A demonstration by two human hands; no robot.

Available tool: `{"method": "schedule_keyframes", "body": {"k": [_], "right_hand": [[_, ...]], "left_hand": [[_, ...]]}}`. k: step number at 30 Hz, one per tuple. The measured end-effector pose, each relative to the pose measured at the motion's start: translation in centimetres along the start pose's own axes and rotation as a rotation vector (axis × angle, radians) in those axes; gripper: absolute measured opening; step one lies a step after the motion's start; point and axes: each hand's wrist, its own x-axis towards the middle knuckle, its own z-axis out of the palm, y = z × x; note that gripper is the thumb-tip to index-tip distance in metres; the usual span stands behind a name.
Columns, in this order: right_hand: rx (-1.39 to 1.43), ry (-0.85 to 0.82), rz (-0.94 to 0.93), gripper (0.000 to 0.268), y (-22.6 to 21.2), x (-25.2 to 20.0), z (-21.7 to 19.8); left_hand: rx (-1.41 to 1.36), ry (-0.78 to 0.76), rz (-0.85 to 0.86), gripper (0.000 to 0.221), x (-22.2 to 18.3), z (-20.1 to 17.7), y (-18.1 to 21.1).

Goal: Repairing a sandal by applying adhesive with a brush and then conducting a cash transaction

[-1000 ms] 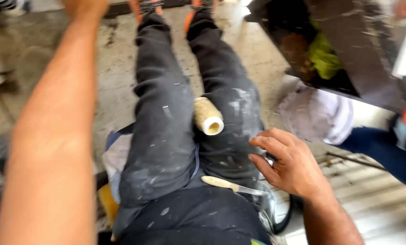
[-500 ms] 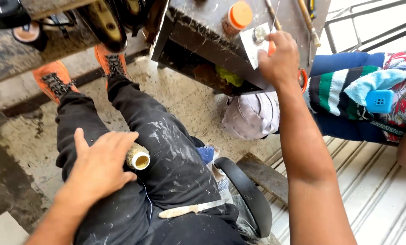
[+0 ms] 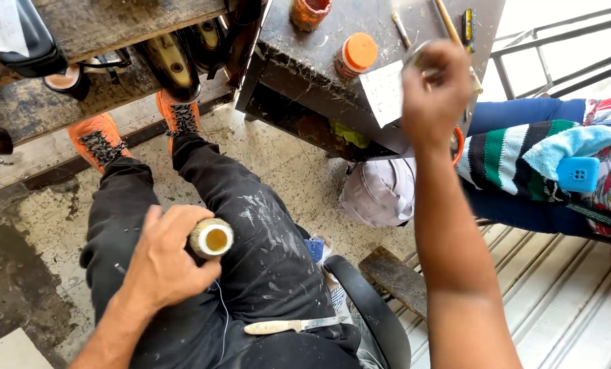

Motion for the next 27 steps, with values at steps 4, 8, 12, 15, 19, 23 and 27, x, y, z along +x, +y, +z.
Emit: {"method": "schedule_keyframes", "body": {"k": [4,8,12,15,19,23,27], "right_hand": [[0.572,-0.409,-0.163,0.006,-11.4,-6.4,-1.3],[0.613,-0.698,-0.138,0.019,-13.9,-11.5,-2.3],[0.578,-0.741,-0.148,0.031,-13.0,-13.9,-3.8],[0.405,-0.814,-0.230,0.040,-13.0,-16.5,-3.3],[0.229,-0.694,-0.408,0.033,-13.2,-17.0,-1.5],[0.279,-0.624,-0.311,0.043,-14.2,-17.6,-0.6],[0.393,-0.674,-0.197,0.040,-13.7,-17.3,-1.6]], "left_hand": [[-0.335,0.009,0.054,0.061,1.6,1.2,3.9],[-0.473,-0.035,0.119,0.057,2.4,2.1,5.9],[-0.418,-0.236,0.080,0.045,2.5,2.6,6.3],[-0.052,-0.452,-0.481,0.060,1.7,2.9,6.0],[0.003,-0.346,-0.541,0.025,1.3,2.5,10.5],[-0.021,-0.133,-0.311,0.032,-0.8,4.9,9.9],[-0.224,-0.259,-0.513,0.032,0.4,3.0,9.3]]}}
